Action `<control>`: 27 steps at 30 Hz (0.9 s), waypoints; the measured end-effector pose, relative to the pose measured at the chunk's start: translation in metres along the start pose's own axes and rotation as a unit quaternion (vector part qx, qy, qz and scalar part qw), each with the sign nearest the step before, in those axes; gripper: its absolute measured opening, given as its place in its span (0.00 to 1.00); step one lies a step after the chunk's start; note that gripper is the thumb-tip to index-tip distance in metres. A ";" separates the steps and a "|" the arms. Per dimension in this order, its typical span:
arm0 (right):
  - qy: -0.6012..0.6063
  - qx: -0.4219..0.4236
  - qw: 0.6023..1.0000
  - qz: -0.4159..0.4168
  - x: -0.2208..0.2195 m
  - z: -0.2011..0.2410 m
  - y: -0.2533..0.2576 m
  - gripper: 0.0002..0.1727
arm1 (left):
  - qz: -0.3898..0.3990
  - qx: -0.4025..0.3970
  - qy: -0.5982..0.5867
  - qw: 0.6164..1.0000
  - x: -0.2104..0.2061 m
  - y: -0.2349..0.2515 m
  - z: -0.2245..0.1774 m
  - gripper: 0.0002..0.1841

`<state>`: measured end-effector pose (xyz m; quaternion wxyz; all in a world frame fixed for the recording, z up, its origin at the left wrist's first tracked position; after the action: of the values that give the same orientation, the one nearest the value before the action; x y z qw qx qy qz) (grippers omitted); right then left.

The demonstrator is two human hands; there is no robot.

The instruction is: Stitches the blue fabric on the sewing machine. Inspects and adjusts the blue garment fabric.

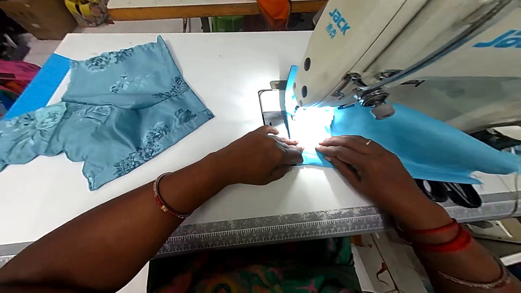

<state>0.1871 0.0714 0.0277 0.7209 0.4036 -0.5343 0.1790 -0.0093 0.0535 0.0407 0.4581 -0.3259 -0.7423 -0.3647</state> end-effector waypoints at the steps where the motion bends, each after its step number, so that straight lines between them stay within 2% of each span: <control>1: -0.003 0.006 1.000 0.000 0.000 -0.001 0.002 0.20 | 0.001 0.006 -0.001 1.000 0.001 0.000 0.001 0.17; 8: -0.015 0.034 0.999 0.008 -0.003 -0.010 0.016 0.18 | -0.014 0.010 -0.005 1.000 0.005 0.000 0.014 0.19; 13: 0.011 0.125 0.992 -0.012 0.004 -0.001 0.025 0.20 | -0.016 0.007 0.002 1.000 0.006 0.000 0.019 0.22; 16: 0.033 0.144 0.989 -0.012 0.000 0.002 0.025 0.21 | -0.019 0.007 -0.016 1.000 0.004 -0.001 0.020 0.23; 20: 0.050 0.119 0.991 -0.030 -0.003 -0.001 0.026 0.19 | -0.055 0.048 -0.077 0.994 0.002 -0.001 0.029 0.17; 23: 0.033 0.097 0.994 -0.042 -0.004 0.002 0.030 0.19 | -0.084 0.062 -0.055 0.993 -0.003 0.003 0.030 0.12; 27: -0.009 0.120 0.991 -0.060 -0.003 0.014 0.039 0.19 | -0.097 0.066 -0.031 0.993 -0.004 0.005 0.026 0.11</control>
<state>0.1506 0.0850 0.0410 0.6718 0.5201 -0.4905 0.1941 -0.0149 0.0778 0.0297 0.4177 -0.2329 -0.8067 -0.3473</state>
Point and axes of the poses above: each hand's wrist, its own y-axis towards the middle knuckle, its own x-axis out of the back of the hand, z = x × y, the point moved 6 cm from there along y, towards the middle knuckle, and after that the axes turned 2 degrees about z, right-handed, at the moved point
